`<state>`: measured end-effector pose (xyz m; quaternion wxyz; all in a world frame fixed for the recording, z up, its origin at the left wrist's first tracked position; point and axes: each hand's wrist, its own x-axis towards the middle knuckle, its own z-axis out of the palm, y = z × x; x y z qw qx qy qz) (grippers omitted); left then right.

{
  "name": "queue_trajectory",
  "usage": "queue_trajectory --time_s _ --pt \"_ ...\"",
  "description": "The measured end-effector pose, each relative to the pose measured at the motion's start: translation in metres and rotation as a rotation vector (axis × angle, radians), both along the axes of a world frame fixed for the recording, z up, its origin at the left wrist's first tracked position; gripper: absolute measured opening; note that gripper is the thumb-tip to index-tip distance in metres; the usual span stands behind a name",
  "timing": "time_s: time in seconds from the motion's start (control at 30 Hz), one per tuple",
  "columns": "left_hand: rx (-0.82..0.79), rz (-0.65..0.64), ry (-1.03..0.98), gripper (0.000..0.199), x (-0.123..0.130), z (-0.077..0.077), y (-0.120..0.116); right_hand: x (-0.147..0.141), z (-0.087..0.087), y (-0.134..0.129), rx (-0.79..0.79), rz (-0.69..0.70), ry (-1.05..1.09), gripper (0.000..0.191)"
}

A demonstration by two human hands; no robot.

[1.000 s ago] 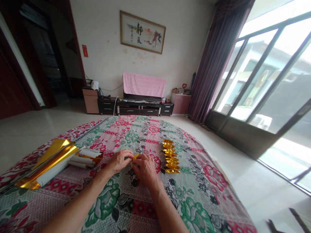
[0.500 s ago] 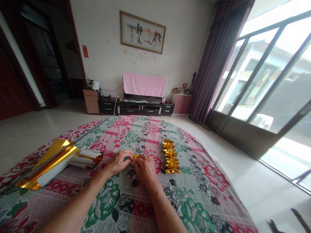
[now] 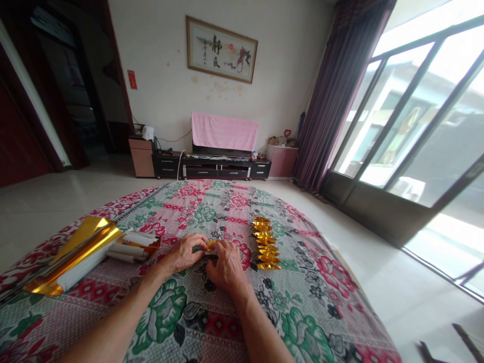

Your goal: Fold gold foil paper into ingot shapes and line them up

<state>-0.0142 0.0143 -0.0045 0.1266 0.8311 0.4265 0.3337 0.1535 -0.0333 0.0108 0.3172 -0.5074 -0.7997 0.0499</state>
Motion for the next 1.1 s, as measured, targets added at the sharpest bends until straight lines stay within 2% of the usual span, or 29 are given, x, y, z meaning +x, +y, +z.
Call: queue_trajectory --time_s 0.2,0.37,0.53,0.87,1.1 --pt "-0.033 -0.021 -0.008 0.015 -0.004 0.0 0.0 0.0 0.0 0.0 0.011 0.034 -0.011 0.014" --pt "-0.063 0.01 -0.021 0.029 -0.004 -0.007 0.006 0.0 0.0 0.0 0.02 0.018 -0.005 0.013" --pt "-0.037 0.053 -0.036 0.028 0.0 -0.009 0.008 -0.002 -0.003 0.003 0.021 -0.015 0.032 0.013" --pt "-0.062 0.076 -0.001 0.027 0.003 -0.003 0.005 -0.002 -0.011 0.009 0.043 -0.105 0.093 0.01" --pt "-0.073 0.1 -0.007 0.024 0.002 -0.006 0.005 -0.006 -0.012 0.011 0.032 -0.153 0.109 0.011"
